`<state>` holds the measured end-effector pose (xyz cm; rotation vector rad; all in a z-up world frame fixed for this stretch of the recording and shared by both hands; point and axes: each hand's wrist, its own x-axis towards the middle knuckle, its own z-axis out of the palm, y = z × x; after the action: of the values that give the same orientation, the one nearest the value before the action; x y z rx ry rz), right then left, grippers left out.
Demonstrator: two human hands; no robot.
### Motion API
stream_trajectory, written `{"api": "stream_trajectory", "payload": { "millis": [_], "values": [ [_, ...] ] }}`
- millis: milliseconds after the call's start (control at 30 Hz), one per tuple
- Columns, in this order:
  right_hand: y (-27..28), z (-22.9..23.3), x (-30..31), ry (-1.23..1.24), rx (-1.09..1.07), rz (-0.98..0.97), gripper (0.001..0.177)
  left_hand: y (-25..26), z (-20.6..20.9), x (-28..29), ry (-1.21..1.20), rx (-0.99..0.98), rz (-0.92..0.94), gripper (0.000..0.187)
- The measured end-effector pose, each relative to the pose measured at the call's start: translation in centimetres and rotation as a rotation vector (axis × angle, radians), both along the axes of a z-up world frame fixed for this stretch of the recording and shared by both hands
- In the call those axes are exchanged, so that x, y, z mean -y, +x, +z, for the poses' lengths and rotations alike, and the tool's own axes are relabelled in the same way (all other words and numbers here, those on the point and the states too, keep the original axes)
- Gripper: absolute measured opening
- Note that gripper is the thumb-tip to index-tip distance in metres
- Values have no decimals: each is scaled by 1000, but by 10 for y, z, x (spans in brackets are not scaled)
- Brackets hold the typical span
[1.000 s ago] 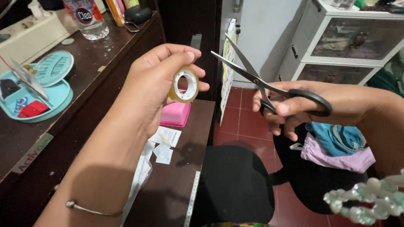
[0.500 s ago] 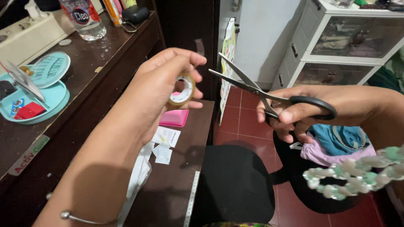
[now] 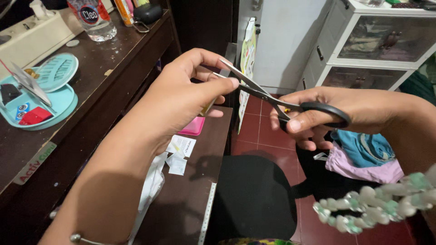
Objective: The person organizes various craft supplies on a desk, including spools of thread, tape, and small metal rings. They place items into a clear plastic container and a small blue case, cut a piece of tape with scissors, and handle a small bag of metal rings.
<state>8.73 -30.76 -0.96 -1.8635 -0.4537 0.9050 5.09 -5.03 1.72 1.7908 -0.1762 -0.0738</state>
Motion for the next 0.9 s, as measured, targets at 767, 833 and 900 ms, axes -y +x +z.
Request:
{"api": "stream_trajectory", "payload": {
  "millis": [767,833,900],
  "values": [
    [0,14,-10,-111,51,-196,20,-5,4,-3,-24,42,9,36],
    [0,14,-11,-135,70,-188,20,-6,4,-3,-29,35,13,37],
    [1,12,-13,-182,115,-176,20,-8,4,-5,-19,24,26,38]
  ]
}}
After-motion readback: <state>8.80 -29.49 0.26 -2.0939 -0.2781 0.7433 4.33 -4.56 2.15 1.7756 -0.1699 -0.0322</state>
